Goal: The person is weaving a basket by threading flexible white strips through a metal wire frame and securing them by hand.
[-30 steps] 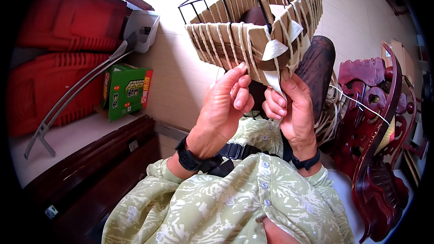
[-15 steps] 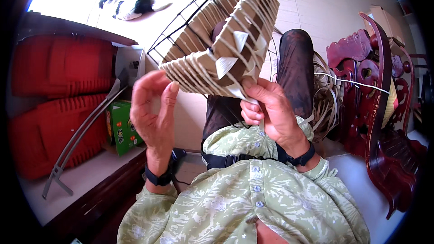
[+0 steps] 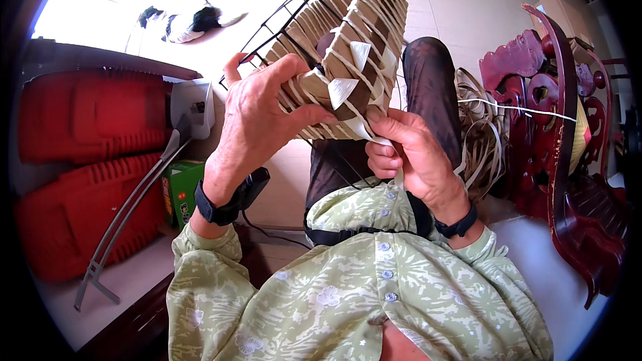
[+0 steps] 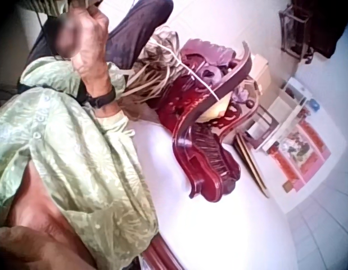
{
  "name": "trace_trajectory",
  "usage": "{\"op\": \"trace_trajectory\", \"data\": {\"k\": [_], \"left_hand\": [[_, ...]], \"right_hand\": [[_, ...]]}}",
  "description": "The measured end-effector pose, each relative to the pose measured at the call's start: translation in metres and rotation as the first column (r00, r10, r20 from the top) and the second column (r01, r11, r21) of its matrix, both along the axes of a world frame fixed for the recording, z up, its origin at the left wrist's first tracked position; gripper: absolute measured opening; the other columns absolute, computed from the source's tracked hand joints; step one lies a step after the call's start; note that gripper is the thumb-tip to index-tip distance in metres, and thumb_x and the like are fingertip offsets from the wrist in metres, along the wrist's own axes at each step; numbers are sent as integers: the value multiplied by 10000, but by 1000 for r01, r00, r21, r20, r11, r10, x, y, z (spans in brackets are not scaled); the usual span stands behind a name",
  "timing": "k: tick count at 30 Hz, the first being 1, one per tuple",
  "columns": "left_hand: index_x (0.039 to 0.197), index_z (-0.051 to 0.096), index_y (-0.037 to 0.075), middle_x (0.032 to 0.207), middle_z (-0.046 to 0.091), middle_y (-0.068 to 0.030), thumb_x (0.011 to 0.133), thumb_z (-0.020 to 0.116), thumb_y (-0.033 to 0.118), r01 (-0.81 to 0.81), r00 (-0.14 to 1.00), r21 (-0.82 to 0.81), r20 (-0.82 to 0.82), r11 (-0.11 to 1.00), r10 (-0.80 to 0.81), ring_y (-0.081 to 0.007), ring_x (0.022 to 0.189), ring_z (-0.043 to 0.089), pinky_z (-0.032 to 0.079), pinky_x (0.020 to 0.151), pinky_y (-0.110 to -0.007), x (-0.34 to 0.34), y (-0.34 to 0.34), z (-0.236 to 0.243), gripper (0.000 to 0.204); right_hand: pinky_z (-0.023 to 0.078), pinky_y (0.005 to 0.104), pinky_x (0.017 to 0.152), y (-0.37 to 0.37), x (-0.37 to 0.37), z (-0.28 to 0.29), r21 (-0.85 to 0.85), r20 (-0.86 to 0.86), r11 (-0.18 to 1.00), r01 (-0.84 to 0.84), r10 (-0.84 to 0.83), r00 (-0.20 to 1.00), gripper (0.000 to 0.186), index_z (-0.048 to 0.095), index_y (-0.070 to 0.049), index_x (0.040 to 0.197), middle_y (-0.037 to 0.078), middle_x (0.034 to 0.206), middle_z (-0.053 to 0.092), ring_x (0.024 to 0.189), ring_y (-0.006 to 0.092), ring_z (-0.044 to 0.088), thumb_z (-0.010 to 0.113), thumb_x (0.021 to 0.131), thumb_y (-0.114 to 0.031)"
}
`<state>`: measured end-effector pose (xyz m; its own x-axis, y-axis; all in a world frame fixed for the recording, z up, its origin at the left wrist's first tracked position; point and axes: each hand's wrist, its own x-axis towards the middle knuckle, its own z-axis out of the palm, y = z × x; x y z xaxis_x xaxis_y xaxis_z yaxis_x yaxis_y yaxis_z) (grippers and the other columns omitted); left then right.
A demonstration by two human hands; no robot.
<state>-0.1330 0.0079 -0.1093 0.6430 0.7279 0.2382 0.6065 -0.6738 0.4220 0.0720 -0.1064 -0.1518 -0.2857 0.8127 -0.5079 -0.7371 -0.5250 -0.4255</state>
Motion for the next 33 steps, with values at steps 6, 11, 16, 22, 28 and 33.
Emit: {"op": "trace_trajectory", "data": {"k": [6, 11, 16, 22, 28, 33], "left_hand": [[924, 641, 82, 749, 644, -10, 594, 923, 304, 14, 998, -16, 59, 1000, -13, -207, 752, 639, 236, 1087, -457, 2, 3, 1, 487], [944, 672, 81, 780, 699, -21, 621, 899, 359, -87, 996, -94, 19, 992, 89, -213, 760, 663, 241, 1071, -445, 20, 6, 5, 482], [1023, 690, 65, 794, 720, -43, 674, 877, 335, -210, 975, -154, 38, 966, 218, -181, 738, 667, 343, 943, -380, 36, 13, 3, 480], [991, 685, 14, 785, 731, -60, 696, 872, 209, -237, 969, 3, 72, 972, 236, -125, 682, 671, 528, 688, -270, 45, 22, -9, 400], [1068, 544, 101, 881, 730, -80, 636, 926, 376, -227, 950, -68, 204, 972, 236, -227, 813, 671, 242, 1033, -469, 40, 30, -26, 639], [1048, 539, 118, 750, 668, -12, 683, 901, 342, -135, 971, 131, 216, 982, 105, -212, 726, 645, 233, 1067, -483, 49, 31, -26, 561]], "right_hand": [[291, 212, 441, -3, 7, -15, 125, -85, 992, -12, 23, 996, 264, 591, -71, 956, -35, 648, 432, 499, 39, 375, 716, 939, -303], [365, 256, 454, -19, 0, -11, 372, 597, 928, 22, -257, 760, 379, 595, -41, 1009, -5, 629, 518, 513, 66, 453, 827, 840, -288], [479, 324, 532, -24, 6, -15, 417, 906, 874, -248, -421, 41, 131, 627, -17, 927, 124, 704, 649, 577, 214, 647, 705, 916, -121], [446, 366, 516, -53, 48, -7, 96, 993, 932, -349, -64, 102, 182, 623, -3, 858, 145, 727, 657, 565, 239, 625, 679, 929, -161], [445, 321, 566, -116, 130, 85, 152, 963, 815, -559, 4, 268, 125, 666, -25, 794, 58, 697, 624, 602, 236, 603, 701, 876, -113], [480, 331, 573, -105, 155, 112, 745, 638, 268, -610, -22, 769, 207, 593, -27, 750, 93, 731, 652, 602, 240, 621, 702, 910, -100]]}}
